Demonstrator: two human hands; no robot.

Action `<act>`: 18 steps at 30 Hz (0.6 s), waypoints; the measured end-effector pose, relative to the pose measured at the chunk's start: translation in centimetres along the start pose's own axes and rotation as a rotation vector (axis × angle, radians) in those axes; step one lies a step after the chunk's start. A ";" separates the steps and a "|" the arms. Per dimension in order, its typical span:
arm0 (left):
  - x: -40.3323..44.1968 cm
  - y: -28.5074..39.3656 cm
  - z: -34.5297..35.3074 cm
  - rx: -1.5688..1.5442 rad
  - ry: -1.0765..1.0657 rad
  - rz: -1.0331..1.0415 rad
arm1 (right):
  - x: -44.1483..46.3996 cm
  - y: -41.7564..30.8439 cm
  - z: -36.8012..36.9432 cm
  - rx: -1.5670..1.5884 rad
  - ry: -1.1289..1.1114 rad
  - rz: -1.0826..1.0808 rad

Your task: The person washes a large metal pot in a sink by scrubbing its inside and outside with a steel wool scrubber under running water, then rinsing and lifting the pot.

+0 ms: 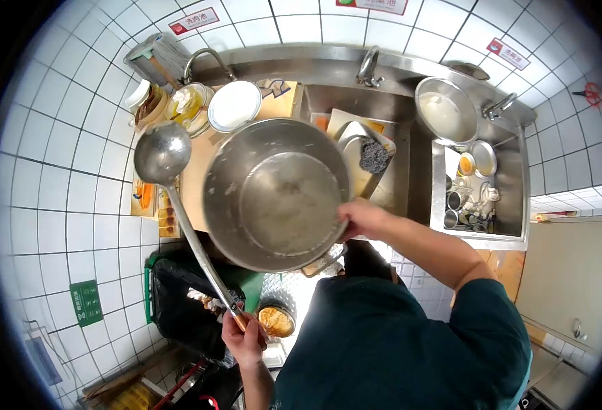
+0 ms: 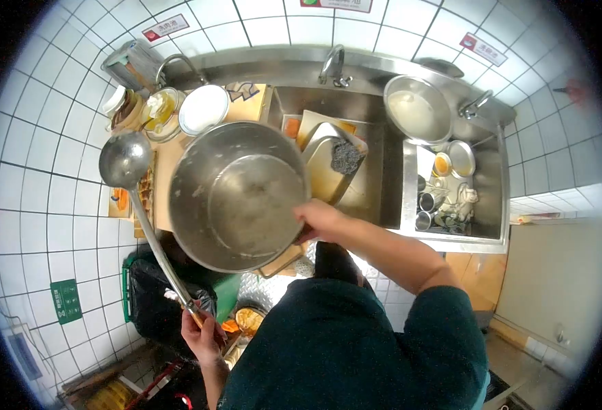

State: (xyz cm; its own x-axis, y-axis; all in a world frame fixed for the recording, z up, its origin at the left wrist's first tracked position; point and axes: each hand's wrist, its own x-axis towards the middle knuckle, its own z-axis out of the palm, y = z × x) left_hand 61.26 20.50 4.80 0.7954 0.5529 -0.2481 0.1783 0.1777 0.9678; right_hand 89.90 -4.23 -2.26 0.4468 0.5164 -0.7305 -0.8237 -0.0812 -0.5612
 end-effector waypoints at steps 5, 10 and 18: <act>1.3 -0.7 0.4 0.010 -0.101 -0.001 | -5.0 1.1 -6.8 0.107 0.206 -0.095; 3.4 -0.1 2.6 -0.003 -0.272 -0.038 | -6.2 -0.2 -11.8 0.244 0.248 -0.154; 6.5 0.7 9.1 0.052 -0.368 -0.222 | 0.1 -0.6 -17.0 0.227 0.339 -0.143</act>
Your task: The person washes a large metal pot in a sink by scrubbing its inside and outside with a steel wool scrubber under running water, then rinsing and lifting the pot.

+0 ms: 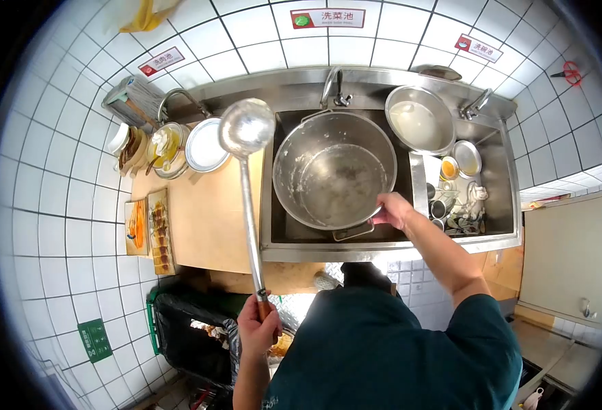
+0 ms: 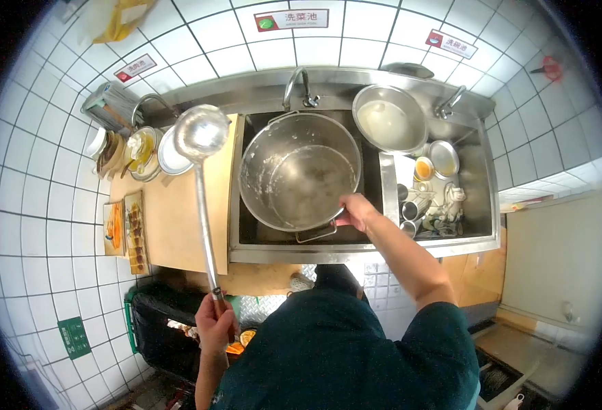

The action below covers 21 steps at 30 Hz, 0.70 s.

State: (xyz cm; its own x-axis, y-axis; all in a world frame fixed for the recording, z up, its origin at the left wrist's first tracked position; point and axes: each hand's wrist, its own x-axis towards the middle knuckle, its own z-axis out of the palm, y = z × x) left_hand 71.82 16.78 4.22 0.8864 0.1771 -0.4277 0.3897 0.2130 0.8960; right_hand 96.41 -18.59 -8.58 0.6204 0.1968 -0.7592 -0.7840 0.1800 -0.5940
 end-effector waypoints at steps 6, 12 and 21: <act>6.2 -1.2 3.0 0.072 -0.062 -0.159 | 11.5 5.3 -1.3 -0.012 0.088 -0.004; 12.1 -4.3 4.1 0.193 -0.054 -0.395 | 14.7 8.1 -1.4 0.104 0.026 0.029; 17.1 -10.1 5.5 0.235 -0.017 -0.582 | 28.0 -1.3 -10.3 -0.838 0.806 -0.655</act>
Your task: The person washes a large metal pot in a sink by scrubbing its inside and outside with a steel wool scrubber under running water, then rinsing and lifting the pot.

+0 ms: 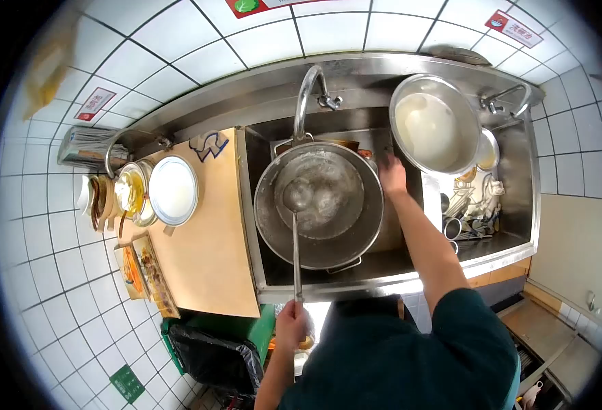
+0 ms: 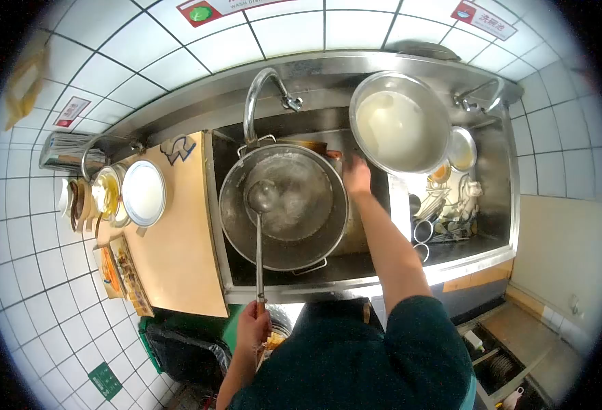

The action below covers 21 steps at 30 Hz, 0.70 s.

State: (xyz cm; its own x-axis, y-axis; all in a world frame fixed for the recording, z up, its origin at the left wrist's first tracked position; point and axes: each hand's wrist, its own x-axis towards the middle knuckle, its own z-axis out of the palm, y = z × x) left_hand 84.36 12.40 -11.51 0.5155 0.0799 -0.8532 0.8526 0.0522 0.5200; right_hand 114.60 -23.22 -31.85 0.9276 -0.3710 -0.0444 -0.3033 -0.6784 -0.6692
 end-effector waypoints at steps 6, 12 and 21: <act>0.0 2.7 1.5 -0.067 0.115 -0.074 | 11.6 1.1 9.5 -0.233 -0.543 -0.223; 1.0 1.6 1.0 -0.132 0.119 -0.069 | 13.8 0.1 12.3 -0.571 -0.698 -0.474; 1.1 0.3 0.1 -0.234 0.138 -0.087 | 14.2 -0.6 9.2 -0.747 -0.564 -0.526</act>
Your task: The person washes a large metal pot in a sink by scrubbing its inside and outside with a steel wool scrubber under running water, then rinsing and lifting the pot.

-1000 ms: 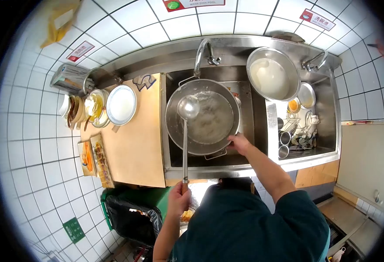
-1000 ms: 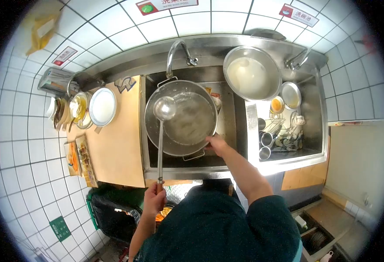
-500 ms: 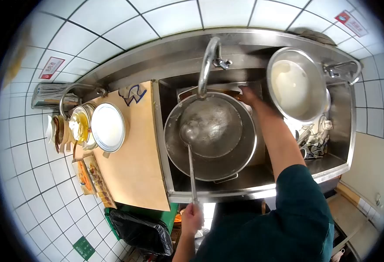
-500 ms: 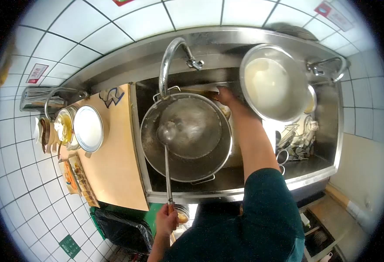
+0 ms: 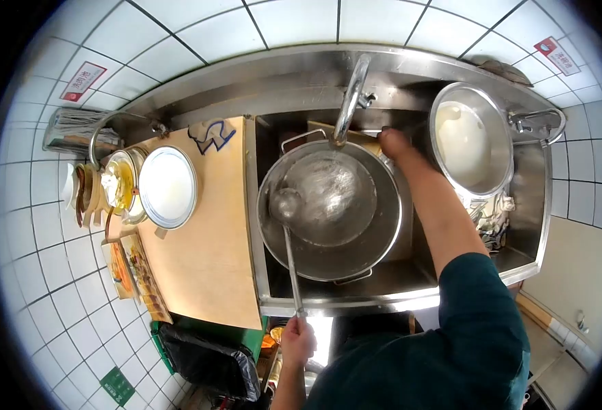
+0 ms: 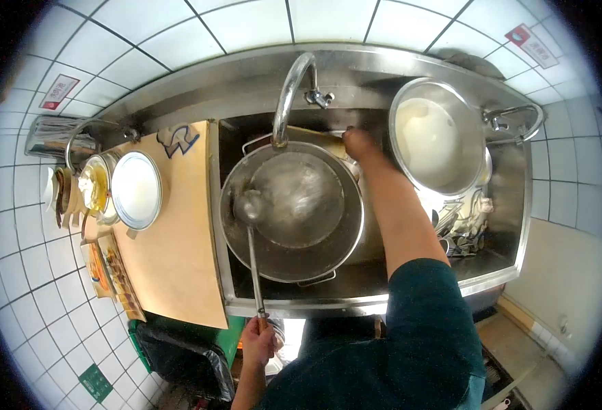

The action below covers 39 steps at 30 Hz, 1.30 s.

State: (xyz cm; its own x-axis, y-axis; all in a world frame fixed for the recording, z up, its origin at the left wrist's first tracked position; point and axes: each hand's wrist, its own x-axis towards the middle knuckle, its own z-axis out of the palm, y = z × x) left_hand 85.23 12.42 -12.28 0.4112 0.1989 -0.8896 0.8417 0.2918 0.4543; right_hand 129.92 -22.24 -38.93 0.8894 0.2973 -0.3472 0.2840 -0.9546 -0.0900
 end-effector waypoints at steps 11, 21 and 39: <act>0.8 -0.3 -0.5 0.026 -0.005 0.022 | 4.9 -1.7 -1.1 0.245 -0.195 0.063; 2.3 -0.2 -0.2 0.046 -0.007 0.001 | 8.8 0.4 4.1 0.349 -0.319 -0.204; 0.7 0.4 1.0 0.052 -0.074 0.082 | -7.8 -6.3 -10.7 -0.080 -0.047 0.265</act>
State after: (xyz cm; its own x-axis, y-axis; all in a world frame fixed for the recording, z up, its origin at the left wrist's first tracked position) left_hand 86.18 11.74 -12.76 0.5024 0.1496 -0.8516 0.8206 0.2277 0.5241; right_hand 125.01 -18.36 -25.67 0.9192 0.0348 -0.3922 0.0731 -0.9939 0.0830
